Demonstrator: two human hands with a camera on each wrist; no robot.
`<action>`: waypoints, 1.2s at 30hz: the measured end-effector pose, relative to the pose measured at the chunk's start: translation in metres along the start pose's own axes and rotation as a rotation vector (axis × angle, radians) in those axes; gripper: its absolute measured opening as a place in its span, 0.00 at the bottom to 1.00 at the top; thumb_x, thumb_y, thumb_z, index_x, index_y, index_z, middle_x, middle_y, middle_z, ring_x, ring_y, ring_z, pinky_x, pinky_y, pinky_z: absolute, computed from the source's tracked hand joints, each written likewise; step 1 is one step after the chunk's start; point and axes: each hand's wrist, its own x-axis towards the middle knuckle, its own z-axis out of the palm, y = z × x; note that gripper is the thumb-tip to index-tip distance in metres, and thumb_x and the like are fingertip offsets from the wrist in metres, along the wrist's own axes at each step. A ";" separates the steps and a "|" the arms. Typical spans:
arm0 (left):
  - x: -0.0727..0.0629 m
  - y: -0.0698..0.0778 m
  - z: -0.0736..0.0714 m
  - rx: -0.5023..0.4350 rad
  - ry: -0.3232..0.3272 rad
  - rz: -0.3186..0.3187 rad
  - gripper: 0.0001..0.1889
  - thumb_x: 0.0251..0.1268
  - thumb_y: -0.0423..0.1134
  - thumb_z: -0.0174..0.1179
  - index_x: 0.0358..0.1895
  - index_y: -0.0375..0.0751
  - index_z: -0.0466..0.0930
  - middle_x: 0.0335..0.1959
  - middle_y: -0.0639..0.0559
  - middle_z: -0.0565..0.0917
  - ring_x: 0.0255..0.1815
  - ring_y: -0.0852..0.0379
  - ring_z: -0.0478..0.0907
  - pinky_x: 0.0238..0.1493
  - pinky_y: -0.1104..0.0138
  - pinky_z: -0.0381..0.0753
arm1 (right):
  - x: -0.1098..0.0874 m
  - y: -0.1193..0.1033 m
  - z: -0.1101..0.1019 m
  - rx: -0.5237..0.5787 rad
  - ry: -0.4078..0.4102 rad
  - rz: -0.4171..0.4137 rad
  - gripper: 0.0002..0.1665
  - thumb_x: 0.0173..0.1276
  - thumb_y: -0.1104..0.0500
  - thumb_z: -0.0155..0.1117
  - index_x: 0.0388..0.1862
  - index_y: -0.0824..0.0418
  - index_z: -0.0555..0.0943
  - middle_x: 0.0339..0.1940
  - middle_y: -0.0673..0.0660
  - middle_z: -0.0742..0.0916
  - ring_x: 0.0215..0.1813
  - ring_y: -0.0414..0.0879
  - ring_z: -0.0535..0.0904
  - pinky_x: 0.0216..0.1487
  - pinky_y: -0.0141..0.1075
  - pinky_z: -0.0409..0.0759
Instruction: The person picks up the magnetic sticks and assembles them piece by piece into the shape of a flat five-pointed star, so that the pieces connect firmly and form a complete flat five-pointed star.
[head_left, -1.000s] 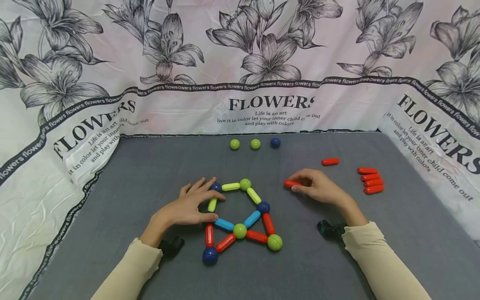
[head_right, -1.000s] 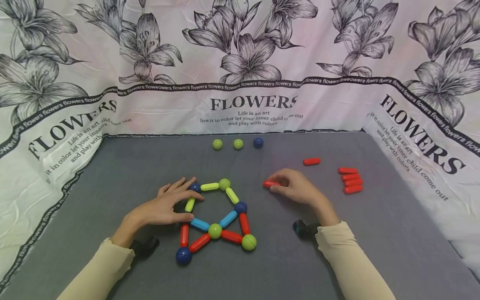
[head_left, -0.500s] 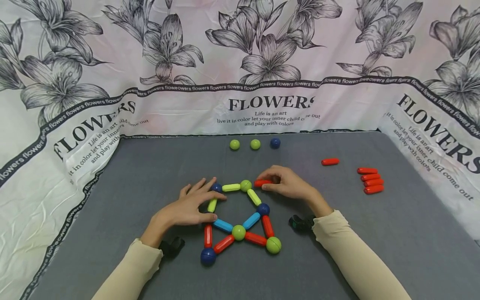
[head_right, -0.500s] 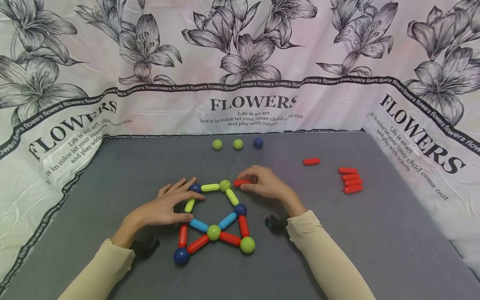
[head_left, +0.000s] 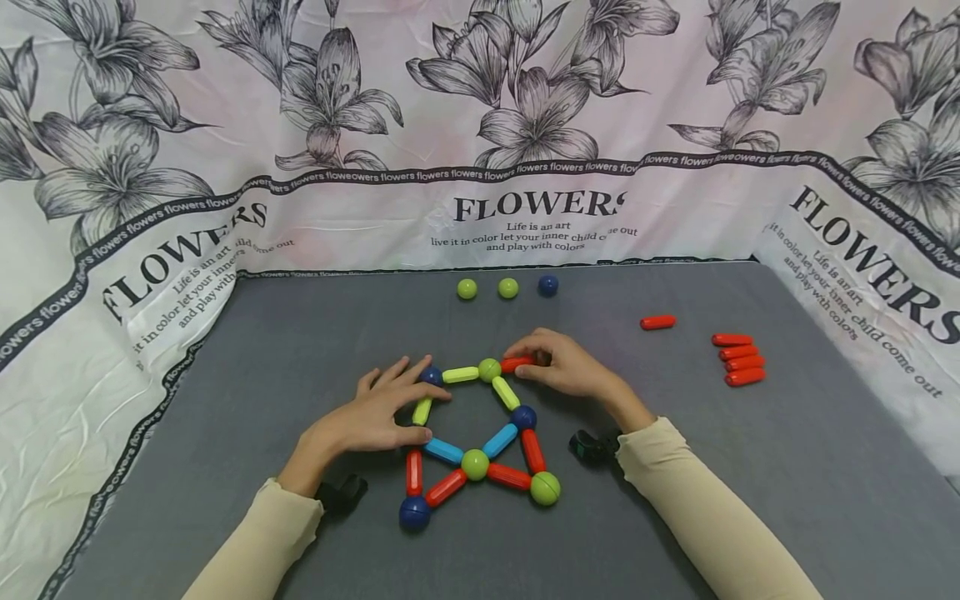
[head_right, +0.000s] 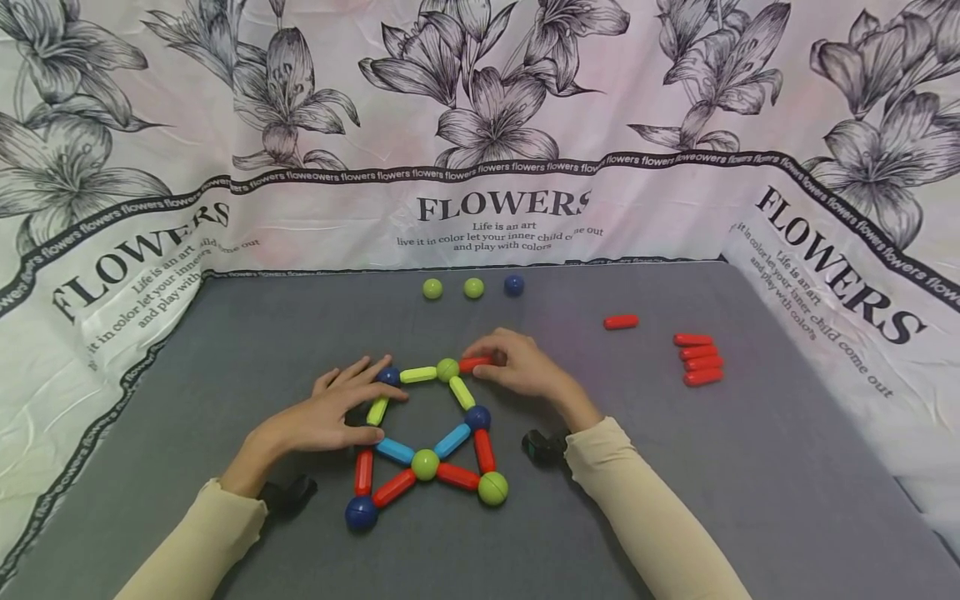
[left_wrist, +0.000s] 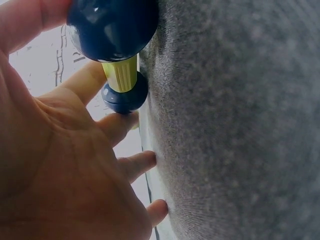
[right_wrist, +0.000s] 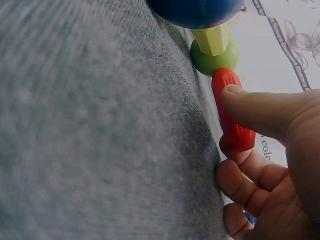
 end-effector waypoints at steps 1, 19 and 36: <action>0.000 0.000 0.000 -0.001 0.000 0.000 0.28 0.64 0.54 0.61 0.69 0.67 0.75 0.86 0.49 0.48 0.86 0.36 0.36 0.74 0.29 0.32 | 0.000 0.000 0.000 0.004 0.000 -0.001 0.15 0.70 0.59 0.70 0.55 0.54 0.87 0.38 0.52 0.81 0.34 0.43 0.70 0.37 0.33 0.69; -0.001 -0.001 -0.001 0.007 -0.011 -0.006 0.28 0.65 0.56 0.60 0.70 0.65 0.74 0.86 0.47 0.48 0.85 0.34 0.36 0.74 0.29 0.32 | -0.070 0.050 -0.089 -0.432 0.429 0.419 0.27 0.70 0.61 0.61 0.68 0.61 0.76 0.65 0.75 0.74 0.62 0.74 0.62 0.51 0.65 0.56; 0.000 -0.001 0.001 0.003 0.010 0.000 0.29 0.67 0.61 0.60 0.70 0.65 0.73 0.85 0.47 0.51 0.86 0.36 0.36 0.74 0.29 0.32 | -0.059 0.032 -0.072 -0.044 -0.035 0.207 0.16 0.74 0.59 0.65 0.59 0.56 0.85 0.53 0.58 0.87 0.48 0.47 0.77 0.51 0.40 0.74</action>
